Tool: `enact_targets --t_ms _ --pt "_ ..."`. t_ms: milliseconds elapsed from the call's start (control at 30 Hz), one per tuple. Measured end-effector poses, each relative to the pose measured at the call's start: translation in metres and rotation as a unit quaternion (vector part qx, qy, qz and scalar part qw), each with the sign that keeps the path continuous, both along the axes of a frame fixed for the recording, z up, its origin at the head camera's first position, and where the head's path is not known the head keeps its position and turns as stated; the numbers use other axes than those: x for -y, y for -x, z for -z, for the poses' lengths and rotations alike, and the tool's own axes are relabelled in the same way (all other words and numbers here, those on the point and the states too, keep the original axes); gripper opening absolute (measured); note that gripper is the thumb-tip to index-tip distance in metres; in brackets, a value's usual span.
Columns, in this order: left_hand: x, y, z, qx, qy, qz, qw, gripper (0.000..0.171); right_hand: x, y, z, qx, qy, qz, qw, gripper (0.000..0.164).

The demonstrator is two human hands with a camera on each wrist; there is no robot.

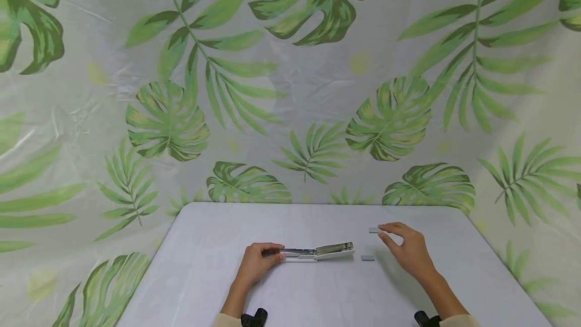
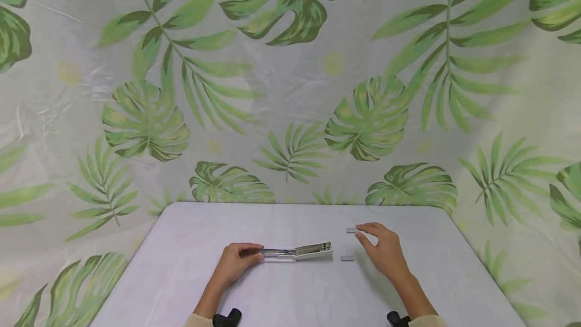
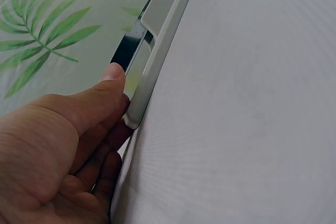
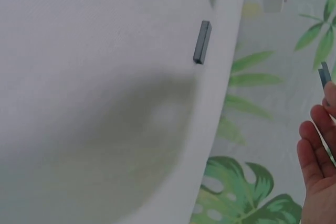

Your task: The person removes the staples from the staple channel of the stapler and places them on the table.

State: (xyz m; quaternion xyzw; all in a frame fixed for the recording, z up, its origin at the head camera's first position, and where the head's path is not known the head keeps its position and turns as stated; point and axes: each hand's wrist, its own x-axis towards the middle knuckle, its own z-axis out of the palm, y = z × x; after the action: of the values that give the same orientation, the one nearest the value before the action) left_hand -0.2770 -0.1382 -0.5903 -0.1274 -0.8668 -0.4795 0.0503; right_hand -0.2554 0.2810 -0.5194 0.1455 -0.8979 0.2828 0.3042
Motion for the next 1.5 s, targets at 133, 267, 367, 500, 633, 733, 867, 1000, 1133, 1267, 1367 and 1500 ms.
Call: enact_targets --t_ms 133,267,367,500,633,733,867,1000,1133,1267,1367,1500 --pt "0.000 0.001 0.000 -0.005 -0.001 0.000 1.0000 0.021 -0.010 -0.002 0.002 0.003 0.001 0.007 1.000 0.022" --pt "0.001 0.003 -0.003 -0.011 -0.005 -0.001 0.9999 0.022 -0.018 -0.002 0.005 0.009 0.007 0.011 1.000 0.021" --pt "0.002 0.003 -0.004 -0.012 -0.003 -0.002 0.9999 0.022 -0.023 -0.003 0.007 0.013 0.003 0.016 1.000 0.020" --pt "0.003 0.002 -0.003 -0.005 0.002 -0.005 1.0000 0.021 -0.029 -0.005 0.012 0.020 -0.004 0.022 1.000 0.020" --pt "0.003 0.001 -0.001 -0.002 0.000 -0.005 1.0000 0.021 -0.034 -0.006 0.019 0.031 -0.006 0.024 0.999 0.020" --pt "0.003 0.001 0.001 0.000 -0.007 -0.001 1.0000 0.021 -0.037 -0.006 0.024 0.043 -0.009 0.025 0.999 0.019" --pt "0.002 0.000 0.003 0.002 -0.014 0.001 0.9999 0.022 -0.042 -0.005 0.033 0.062 -0.014 0.020 0.998 0.018" --pt "0.001 0.001 0.003 -0.001 -0.011 -0.001 0.9999 0.022 -0.045 -0.005 0.040 0.077 -0.015 0.011 0.997 0.018" --pt "0.001 0.001 0.002 -0.004 -0.009 0.000 1.0000 0.022 -0.046 -0.003 0.044 0.087 -0.018 0.009 0.996 0.017" --pt "0.000 0.001 0.000 -0.004 -0.007 0.001 1.0000 0.021 -0.047 0.000 0.048 0.103 -0.022 0.007 0.994 0.016" --pt "0.000 0.001 -0.001 0.002 -0.006 0.000 1.0000 0.021 -0.047 0.000 0.050 0.126 -0.019 0.006 0.992 0.016" --pt "-0.001 0.001 -0.001 0.001 -0.007 0.002 1.0000 0.021 -0.049 0.000 0.051 0.167 -0.012 0.006 0.986 0.017"
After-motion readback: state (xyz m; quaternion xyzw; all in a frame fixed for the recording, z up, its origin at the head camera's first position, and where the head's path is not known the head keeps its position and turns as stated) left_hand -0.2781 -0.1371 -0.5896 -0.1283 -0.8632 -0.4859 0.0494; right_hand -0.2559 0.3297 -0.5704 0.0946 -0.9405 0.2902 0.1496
